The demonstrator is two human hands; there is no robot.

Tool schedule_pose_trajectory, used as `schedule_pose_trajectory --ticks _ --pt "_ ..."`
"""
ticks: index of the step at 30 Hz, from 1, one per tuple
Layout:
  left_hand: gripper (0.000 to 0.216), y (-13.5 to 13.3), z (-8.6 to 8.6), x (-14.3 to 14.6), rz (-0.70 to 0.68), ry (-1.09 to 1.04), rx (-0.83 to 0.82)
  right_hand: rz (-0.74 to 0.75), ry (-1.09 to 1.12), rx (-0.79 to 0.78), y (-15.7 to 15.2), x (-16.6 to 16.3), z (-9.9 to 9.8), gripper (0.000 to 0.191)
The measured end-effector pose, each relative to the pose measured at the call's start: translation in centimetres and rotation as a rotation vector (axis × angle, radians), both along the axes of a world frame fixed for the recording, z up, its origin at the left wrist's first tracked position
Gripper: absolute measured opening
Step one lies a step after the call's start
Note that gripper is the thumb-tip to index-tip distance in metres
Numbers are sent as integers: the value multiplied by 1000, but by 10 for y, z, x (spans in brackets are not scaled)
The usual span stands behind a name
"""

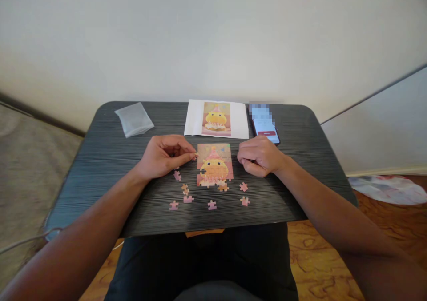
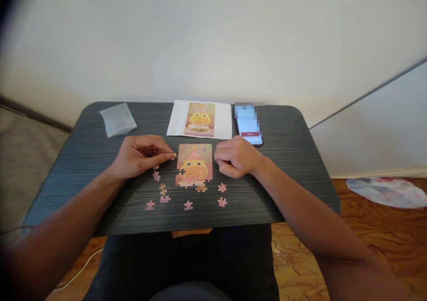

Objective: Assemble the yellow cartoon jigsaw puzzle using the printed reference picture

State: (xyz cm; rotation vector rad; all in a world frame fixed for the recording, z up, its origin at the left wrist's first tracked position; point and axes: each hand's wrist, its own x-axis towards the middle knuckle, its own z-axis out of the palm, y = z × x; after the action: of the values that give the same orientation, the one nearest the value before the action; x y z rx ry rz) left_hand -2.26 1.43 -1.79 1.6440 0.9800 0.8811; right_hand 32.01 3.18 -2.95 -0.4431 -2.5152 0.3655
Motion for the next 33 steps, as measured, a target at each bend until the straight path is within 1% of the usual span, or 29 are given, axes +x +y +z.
schedule_pose_trajectory --ticks 4,7,9,13,15,17,19,21,25,30,32,33 --pt "20 -1 0 1 2 54 8 -24 -2 3 1 2 -1 14" --pt "22 0 0 0 25 83 37 -79 -7 49 2 4 1 15" --pt "21 1 0 -1 52 115 87 -123 -19 84 3 7 3 14" --pt "18 4 0 -4 91 182 196 -182 -40 144 4 18 11 14" --pt "16 5 -1 -6 84 218 203 -208 -81 152 4 23 16 14" --pt "13 6 -2 -8 77 264 202 -228 -138 115 2 28 23 15" --pt "11 8 -5 -11 74 291 199 -230 -185 20 1 29 30 15" --pt "9 9 -7 -14 76 314 216 -214 -231 -109 -1 27 35 15" --pt "8 10 -9 -18 91 374 278 -186 -391 -433 -5 15 39 15" --pt "9 10 -7 -18 86 394 279 -143 -570 -888 -10 5 45 26" --pt "10 11 -7 -18 76 397 277 -125 -612 -990 -12 4 47 33" --pt "10 11 -8 -18 71 398 276 -123 -624 -1007 -13 3 48 37"
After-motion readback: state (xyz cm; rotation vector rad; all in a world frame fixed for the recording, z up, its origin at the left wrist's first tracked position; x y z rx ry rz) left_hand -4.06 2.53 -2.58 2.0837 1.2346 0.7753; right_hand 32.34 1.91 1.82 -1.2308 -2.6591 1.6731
